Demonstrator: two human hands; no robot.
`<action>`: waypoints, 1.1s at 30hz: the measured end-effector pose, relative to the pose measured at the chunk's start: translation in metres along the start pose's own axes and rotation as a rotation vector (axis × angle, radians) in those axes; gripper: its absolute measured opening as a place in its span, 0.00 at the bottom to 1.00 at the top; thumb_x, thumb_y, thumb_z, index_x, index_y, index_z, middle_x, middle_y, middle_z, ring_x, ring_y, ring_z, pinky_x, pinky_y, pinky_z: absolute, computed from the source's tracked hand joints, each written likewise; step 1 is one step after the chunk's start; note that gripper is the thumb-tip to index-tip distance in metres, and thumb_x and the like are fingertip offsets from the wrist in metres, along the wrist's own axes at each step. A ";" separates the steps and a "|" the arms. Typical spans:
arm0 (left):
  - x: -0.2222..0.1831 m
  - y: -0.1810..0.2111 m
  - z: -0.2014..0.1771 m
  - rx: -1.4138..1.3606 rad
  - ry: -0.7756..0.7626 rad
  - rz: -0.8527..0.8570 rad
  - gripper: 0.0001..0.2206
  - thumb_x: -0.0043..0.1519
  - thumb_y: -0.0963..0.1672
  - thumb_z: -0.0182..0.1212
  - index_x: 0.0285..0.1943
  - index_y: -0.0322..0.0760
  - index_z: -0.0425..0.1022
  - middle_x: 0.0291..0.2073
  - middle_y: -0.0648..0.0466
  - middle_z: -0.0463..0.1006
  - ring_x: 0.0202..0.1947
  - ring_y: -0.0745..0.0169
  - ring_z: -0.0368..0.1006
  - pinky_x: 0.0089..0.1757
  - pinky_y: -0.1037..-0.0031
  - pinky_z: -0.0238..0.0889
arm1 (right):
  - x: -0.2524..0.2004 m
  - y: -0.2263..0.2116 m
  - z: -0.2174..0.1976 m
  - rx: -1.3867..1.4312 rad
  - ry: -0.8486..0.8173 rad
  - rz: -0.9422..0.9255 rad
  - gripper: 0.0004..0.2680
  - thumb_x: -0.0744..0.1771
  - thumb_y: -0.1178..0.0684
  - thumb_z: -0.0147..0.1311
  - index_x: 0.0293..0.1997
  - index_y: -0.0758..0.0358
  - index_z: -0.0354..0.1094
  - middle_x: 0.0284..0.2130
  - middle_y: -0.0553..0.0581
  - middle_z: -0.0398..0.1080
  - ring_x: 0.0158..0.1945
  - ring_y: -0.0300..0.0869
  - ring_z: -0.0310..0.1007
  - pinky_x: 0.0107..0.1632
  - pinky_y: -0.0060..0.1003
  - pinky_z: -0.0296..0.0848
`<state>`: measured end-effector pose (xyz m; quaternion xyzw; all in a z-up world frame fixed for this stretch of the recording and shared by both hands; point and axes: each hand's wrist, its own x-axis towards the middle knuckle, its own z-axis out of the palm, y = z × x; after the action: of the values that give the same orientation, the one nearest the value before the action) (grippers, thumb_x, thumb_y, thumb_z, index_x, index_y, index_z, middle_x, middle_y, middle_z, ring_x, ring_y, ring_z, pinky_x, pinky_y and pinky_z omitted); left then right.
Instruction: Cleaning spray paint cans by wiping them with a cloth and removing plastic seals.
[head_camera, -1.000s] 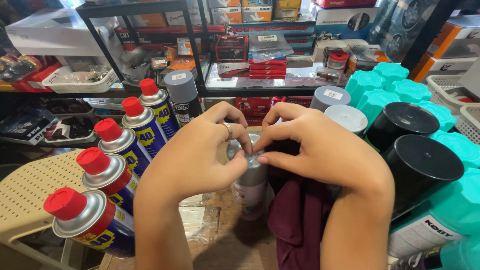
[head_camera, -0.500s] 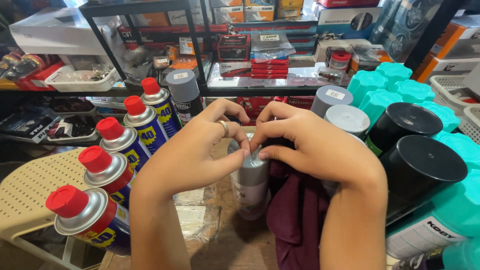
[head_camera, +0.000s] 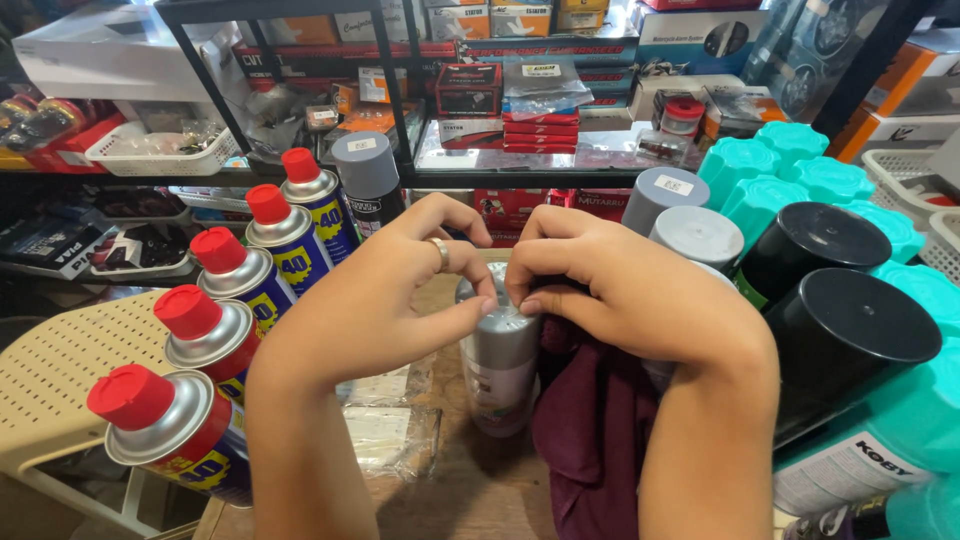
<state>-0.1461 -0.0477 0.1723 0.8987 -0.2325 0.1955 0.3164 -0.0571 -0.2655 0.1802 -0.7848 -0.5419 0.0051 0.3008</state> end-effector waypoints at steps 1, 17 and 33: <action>-0.001 -0.001 0.000 0.000 -0.001 0.000 0.04 0.52 0.42 0.63 0.32 0.39 0.82 0.48 0.55 0.73 0.47 0.61 0.73 0.47 0.74 0.66 | 0.000 0.000 0.000 0.001 0.000 0.001 0.05 0.63 0.61 0.57 0.37 0.57 0.75 0.40 0.47 0.72 0.38 0.40 0.73 0.42 0.34 0.73; 0.001 0.003 0.004 0.055 0.027 -0.002 0.06 0.49 0.43 0.69 0.34 0.40 0.84 0.49 0.55 0.73 0.44 0.61 0.74 0.43 0.75 0.67 | -0.001 -0.003 -0.002 -0.022 0.053 -0.012 0.06 0.61 0.61 0.60 0.37 0.58 0.77 0.36 0.48 0.73 0.34 0.38 0.73 0.37 0.32 0.74; 0.004 0.009 0.005 0.064 0.027 0.031 0.03 0.50 0.41 0.69 0.30 0.38 0.83 0.43 0.58 0.75 0.37 0.66 0.74 0.39 0.77 0.68 | -0.002 0.003 -0.002 -0.048 0.061 -0.084 0.05 0.61 0.58 0.58 0.37 0.59 0.73 0.34 0.49 0.72 0.33 0.40 0.72 0.35 0.33 0.71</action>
<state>-0.1461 -0.0586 0.1747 0.9020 -0.2355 0.2200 0.2875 -0.0547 -0.2685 0.1794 -0.7683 -0.5647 -0.0447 0.2981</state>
